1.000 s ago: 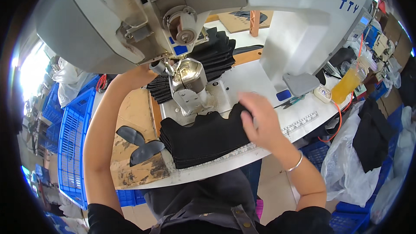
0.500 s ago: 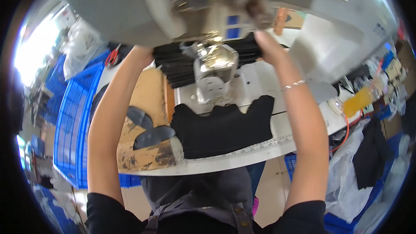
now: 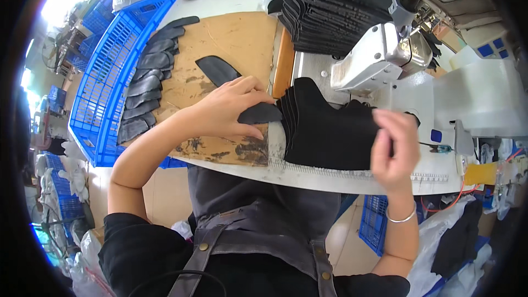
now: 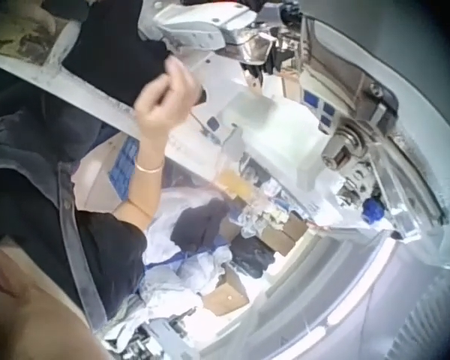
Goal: Sort and stack black shoe upper components at a manufacturing workstation.
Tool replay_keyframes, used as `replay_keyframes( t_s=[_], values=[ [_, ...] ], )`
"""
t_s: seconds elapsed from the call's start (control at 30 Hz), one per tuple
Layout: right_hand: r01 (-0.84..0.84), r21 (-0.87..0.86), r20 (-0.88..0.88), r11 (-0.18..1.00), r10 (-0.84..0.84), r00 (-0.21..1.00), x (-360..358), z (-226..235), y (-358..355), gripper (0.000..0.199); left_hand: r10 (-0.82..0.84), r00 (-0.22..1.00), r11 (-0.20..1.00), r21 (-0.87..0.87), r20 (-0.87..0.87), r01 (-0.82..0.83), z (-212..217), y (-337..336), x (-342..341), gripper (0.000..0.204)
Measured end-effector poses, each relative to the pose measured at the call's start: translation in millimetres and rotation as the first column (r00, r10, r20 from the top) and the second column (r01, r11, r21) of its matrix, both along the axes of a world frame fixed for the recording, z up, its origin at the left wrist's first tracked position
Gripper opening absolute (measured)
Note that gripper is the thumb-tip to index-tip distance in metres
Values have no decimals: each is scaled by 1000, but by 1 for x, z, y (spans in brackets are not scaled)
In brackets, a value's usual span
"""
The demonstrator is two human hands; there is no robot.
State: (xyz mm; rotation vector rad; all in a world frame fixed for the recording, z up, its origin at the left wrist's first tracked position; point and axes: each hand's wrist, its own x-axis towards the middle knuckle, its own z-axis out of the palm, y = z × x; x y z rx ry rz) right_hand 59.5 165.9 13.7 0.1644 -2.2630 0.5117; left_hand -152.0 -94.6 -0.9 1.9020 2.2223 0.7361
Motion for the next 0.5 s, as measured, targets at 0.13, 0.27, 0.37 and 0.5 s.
replay_keyframes(
  t_s=[0.13, 0.27, 0.37, 0.5],
  values=[
    [-222, 146, 137, 964, 202, 970, -15, -2, -35, 34, 26, 999, 998, 62, -29, -25, -19, 8, 6, 43],
    [-316, 164, 234, 934, 275, 933, -26, 0, -58, 34, 42, 993, 996, 80, -108, -33, -27, 0, 21, 30],
    [-324, 138, 248, 936, 283, 926, -43, 5, -69, 30, 108, 932, 982, 182, -345, -47, -33, -6, 37, 20],
    [-398, 45, 279, 916, 371, 886, -88, 7, -81, 22, 265, 934, 909, 384, -238, -160, -27, -15, 53, 17]
  ],
)
